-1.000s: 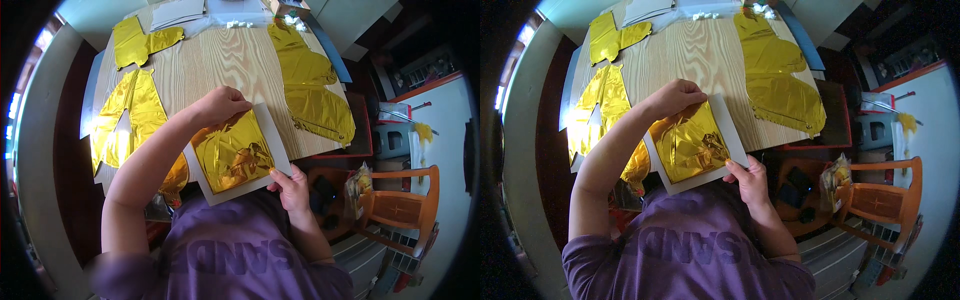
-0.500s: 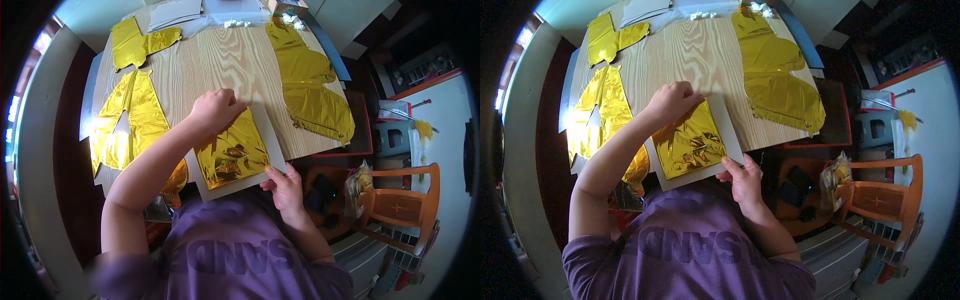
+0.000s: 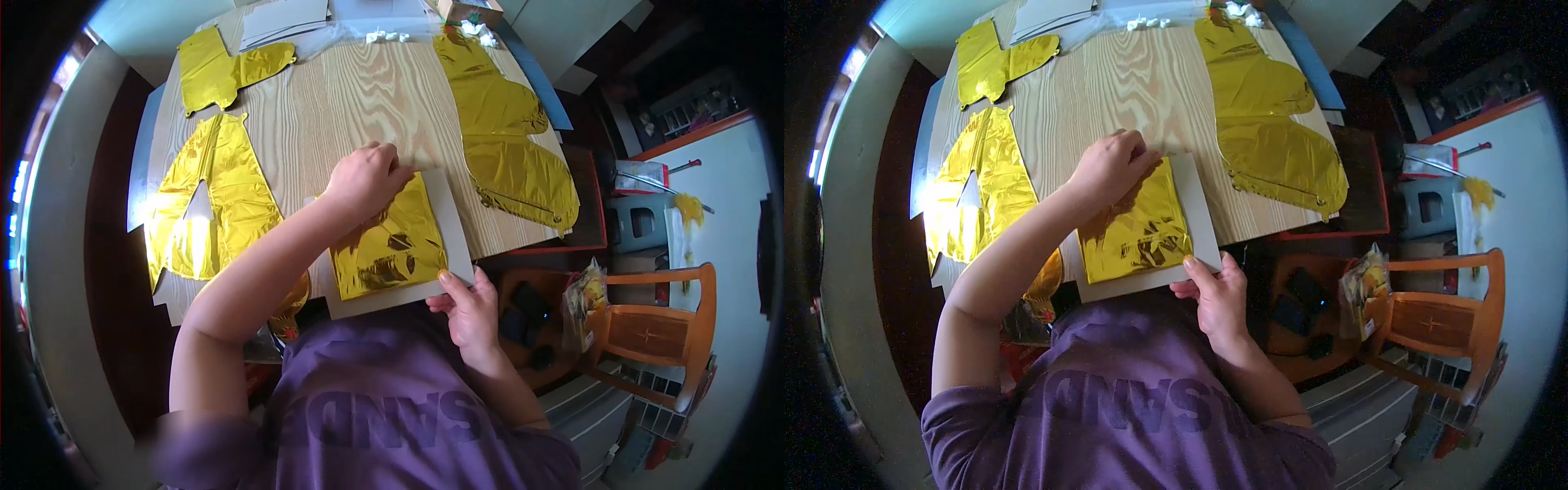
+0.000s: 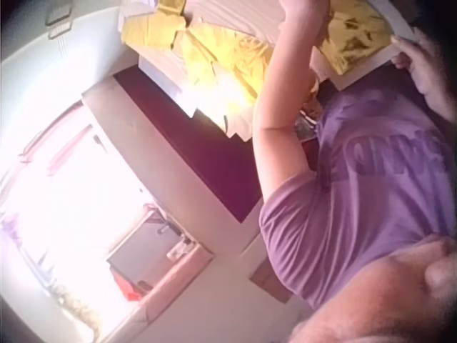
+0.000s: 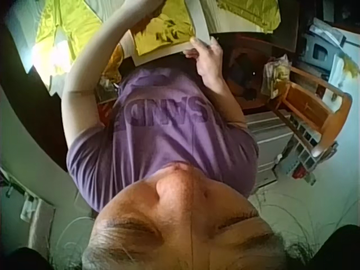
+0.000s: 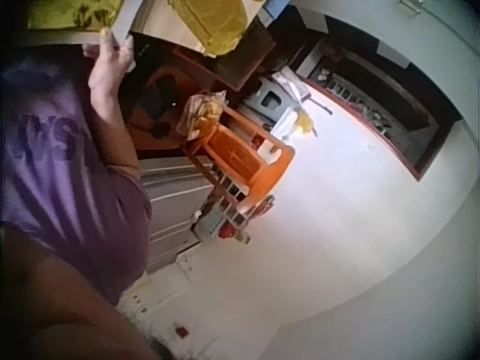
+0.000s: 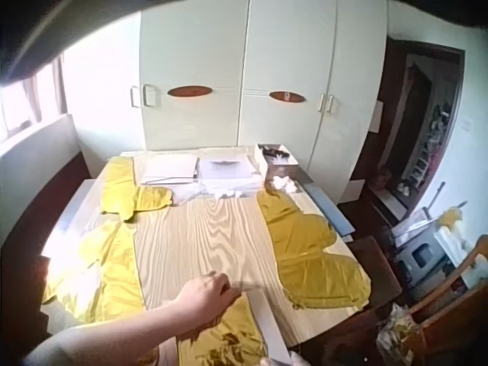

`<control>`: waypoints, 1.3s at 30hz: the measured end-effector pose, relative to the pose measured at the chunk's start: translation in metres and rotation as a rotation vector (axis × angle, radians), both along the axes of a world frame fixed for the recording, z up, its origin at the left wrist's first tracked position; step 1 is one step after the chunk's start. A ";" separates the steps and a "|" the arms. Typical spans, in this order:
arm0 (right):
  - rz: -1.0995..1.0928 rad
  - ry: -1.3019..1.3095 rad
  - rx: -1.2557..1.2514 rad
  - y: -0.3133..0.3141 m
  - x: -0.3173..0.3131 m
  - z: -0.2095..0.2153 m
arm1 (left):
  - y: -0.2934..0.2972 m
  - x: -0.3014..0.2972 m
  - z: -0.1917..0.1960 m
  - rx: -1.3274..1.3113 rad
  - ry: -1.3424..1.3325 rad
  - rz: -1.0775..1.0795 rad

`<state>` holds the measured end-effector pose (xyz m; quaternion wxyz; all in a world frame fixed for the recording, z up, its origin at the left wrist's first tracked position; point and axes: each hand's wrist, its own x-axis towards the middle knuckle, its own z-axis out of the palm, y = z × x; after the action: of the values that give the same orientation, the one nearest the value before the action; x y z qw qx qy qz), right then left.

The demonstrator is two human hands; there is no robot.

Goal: Folding and flattening gold-colored foil balloons on a wooden table.

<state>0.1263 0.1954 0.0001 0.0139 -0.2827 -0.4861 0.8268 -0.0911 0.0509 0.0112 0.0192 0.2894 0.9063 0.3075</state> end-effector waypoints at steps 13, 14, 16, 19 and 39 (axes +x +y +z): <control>-0.054 -0.019 0.054 -0.013 -0.006 -0.014 | -0.026 0.015 -0.023 -0.047 0.391 -0.162; -0.056 -0.021 0.058 -0.014 -0.006 -0.015 | -0.027 0.022 -0.018 -0.067 0.379 -0.173; -0.069 -0.022 0.050 -0.015 -0.006 -0.014 | -0.027 0.035 -0.007 -0.078 0.359 -0.186; -0.077 -0.011 0.055 -0.016 -0.006 -0.014 | -0.030 0.046 -0.006 -0.133 0.301 -0.214; 0.596 0.445 1.769 0.002 -0.098 -0.003 | -0.039 0.056 -0.031 -0.167 0.371 -0.219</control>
<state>0.0278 0.1976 -0.0029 0.1035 0.1289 -0.9723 0.1650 -0.0348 0.0120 -0.0195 -0.0904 0.4351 0.8797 0.1692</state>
